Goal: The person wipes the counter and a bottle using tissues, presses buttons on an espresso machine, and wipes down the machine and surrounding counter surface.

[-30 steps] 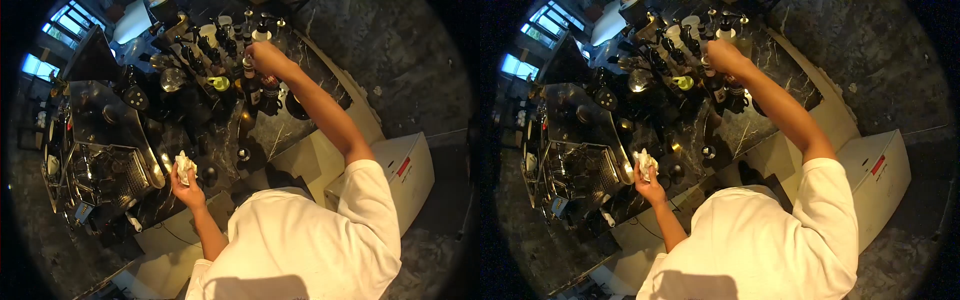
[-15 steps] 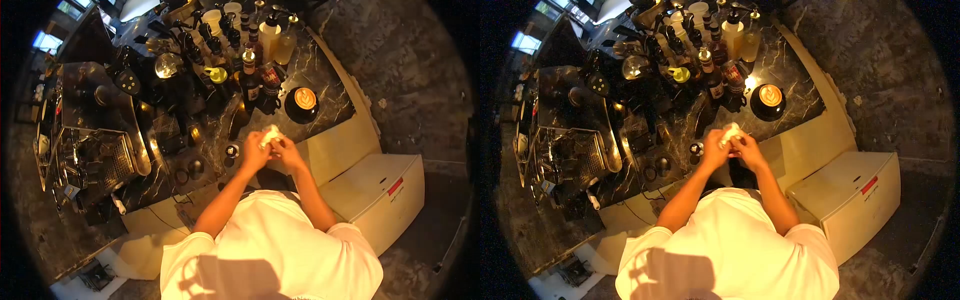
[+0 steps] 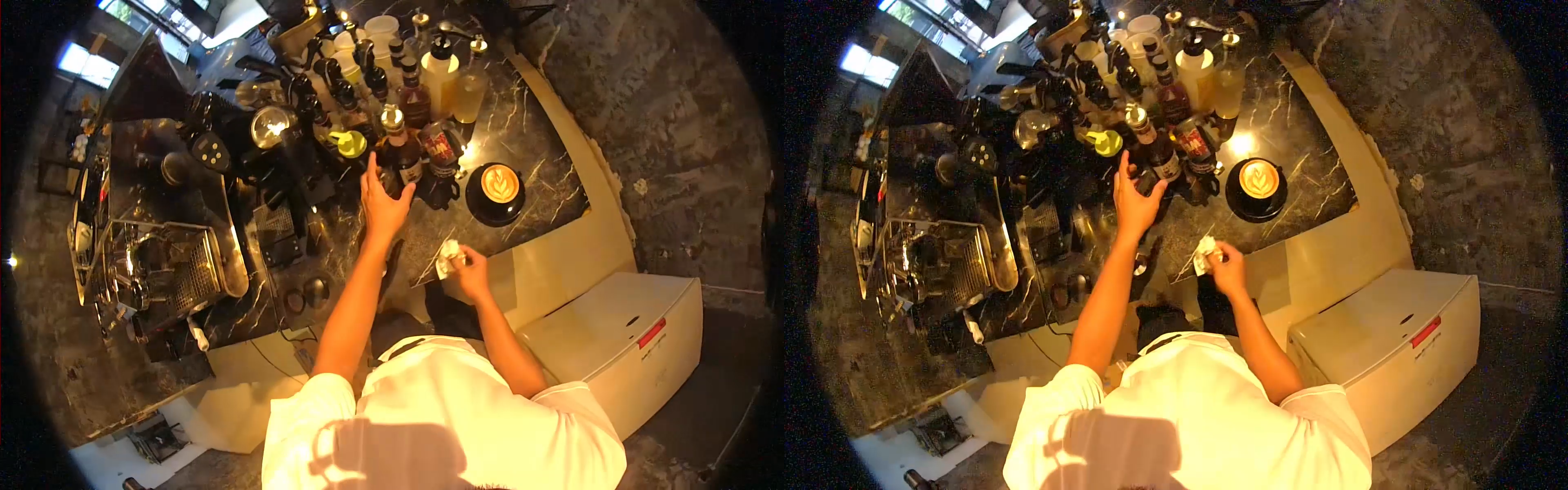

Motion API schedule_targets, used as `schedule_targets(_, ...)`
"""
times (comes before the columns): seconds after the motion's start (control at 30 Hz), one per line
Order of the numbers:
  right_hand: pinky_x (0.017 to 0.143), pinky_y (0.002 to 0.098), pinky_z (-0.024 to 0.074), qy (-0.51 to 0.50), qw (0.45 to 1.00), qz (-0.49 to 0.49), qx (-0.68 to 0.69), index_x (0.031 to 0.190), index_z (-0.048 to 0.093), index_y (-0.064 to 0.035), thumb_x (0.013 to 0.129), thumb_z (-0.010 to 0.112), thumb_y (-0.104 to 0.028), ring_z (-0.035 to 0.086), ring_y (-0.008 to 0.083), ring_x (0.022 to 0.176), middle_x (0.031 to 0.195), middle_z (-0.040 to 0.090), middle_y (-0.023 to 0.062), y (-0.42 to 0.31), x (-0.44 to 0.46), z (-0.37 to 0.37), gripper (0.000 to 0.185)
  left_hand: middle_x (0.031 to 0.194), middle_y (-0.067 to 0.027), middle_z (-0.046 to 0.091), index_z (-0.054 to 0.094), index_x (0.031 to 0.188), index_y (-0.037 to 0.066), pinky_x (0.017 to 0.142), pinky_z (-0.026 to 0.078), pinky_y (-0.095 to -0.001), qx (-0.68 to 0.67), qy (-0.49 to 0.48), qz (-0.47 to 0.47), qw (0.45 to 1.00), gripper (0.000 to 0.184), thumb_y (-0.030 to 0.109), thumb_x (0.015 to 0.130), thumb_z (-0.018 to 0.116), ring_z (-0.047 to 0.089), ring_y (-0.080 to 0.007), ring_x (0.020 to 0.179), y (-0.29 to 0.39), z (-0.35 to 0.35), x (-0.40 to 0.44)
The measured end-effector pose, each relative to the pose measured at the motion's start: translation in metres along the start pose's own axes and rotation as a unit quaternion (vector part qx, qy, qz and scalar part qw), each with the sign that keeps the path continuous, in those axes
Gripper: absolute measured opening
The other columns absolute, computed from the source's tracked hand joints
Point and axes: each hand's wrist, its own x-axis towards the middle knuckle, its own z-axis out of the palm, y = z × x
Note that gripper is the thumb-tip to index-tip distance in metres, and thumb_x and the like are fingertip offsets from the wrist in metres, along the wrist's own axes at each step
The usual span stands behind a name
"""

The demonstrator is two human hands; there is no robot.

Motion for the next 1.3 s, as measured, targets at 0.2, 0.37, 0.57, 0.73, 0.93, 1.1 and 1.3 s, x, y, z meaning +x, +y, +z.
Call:
schedule_targets(0.2, 0.075, 0.0346, 0.0509, -0.003, 0.984, -0.122, -0.131, 0.110, 0.070, -0.0001, 0.082, 0.068, -0.016, 0.062, 0.0283, 0.081, 0.094, 0.067, 0.0122, -0.021, 0.010, 0.002, 0.032, 0.123, -0.0164, 0.063, 0.049, 0.139, 0.005, 0.096, 0.047, -0.0409, 0.001, -0.038, -0.036, 0.999, 0.071, 0.022, 0.077, 0.079, 0.058, -0.0371, 0.112, -0.021, 0.037, 0.023)
schedule_targets(0.37, 0.076, 0.0358, 0.0508, -0.006, 0.988, -0.086, -0.129, 0.109, 0.070, -0.0007, 0.081, 0.068, -0.016, 0.063, 0.0307, 0.084, 0.094, 0.067, 0.0130, -0.016, 0.022, -0.009, 0.032, 0.120, -0.0154, 0.065, 0.049, 0.138, 0.003, 0.094, 0.048, -0.0410, -0.005, -0.049, -0.033, 0.998, 0.071, 0.020, 0.075, 0.078, 0.060, -0.0396, 0.107, -0.038, 0.047, 0.030)
schedule_targets(0.57, 0.078, 0.0386, 0.0505, -0.039, 0.975, -0.129, -0.174, 0.106, 0.071, -0.0004, 0.080, 0.065, -0.013, 0.062, 0.0328, 0.085, 0.090, 0.067, 0.0143, -0.050, 0.027, -0.003, 0.029, 0.097, -0.0148, 0.068, 0.045, 0.143, 0.003, 0.074, 0.052, -0.0362, -0.053, -0.090, -0.225, 0.969, 0.068, 0.022, 0.085, 0.074, 0.064, -0.0283, 0.081, -0.038, 0.003, -0.001)
schedule_targets(0.73, 0.083, 0.0462, 0.0488, 0.124, 0.924, -0.207, -0.297, 0.122, 0.061, 0.0018, 0.080, 0.061, -0.010, 0.054, 0.0415, 0.096, 0.120, 0.052, 0.0243, -0.048, 0.073, 0.055, 0.044, 0.074, 0.0013, 0.057, 0.050, 0.141, 0.004, 0.055, 0.037, -0.0181, -0.289, -0.171, -0.287, 0.897, 0.049, 0.011, 0.095, 0.063, 0.044, -0.0051, 0.060, 0.008, -0.114, -0.064)
schedule_targets(0.93, 0.084, 0.0495, 0.0465, 0.117, 0.862, -0.229, -0.437, 0.124, 0.052, 0.0076, 0.082, 0.060, -0.011, 0.049, 0.0457, 0.099, 0.124, 0.044, 0.0296, -0.022, 0.066, 0.103, 0.046, 0.076, 0.0019, 0.055, 0.060, 0.130, 0.004, 0.055, 0.035, -0.0173, -0.190, -0.091, -0.284, 0.936, 0.038, 0.004, 0.092, 0.064, 0.043, -0.0052, 0.061, -0.012, -0.192, -0.156)
schedule_targets(1.1, 0.081, 0.0505, 0.0490, -0.025, 0.844, -0.298, -0.445, 0.110, 0.055, 0.0035, 0.082, 0.059, -0.009, 0.054, 0.0460, 0.092, 0.115, 0.054, 0.0307, -0.026, 0.051, 0.144, 0.031, 0.077, 0.0008, 0.055, 0.063, 0.124, 0.003, 0.056, 0.037, -0.0182, -0.290, 0.110, -0.301, 0.902, 0.032, 0.007, 0.093, 0.064, 0.044, -0.0064, 0.061, -0.028, -0.237, -0.198)
schedule_targets(1.3, 0.070, 0.0525, 0.0511, -0.210, 0.848, -0.249, -0.418, 0.096, 0.063, 0.0034, 0.080, 0.060, -0.009, 0.062, 0.0470, 0.077, 0.091, 0.066, 0.0284, -0.029, 0.065, 0.234, 0.021, 0.076, 0.0009, 0.056, 0.064, 0.121, 0.002, 0.056, 0.037, -0.0196, -0.244, 0.135, -0.352, 0.893, 0.031, 0.013, 0.092, 0.065, 0.045, -0.0079, 0.060, -0.051, -0.291, -0.192)
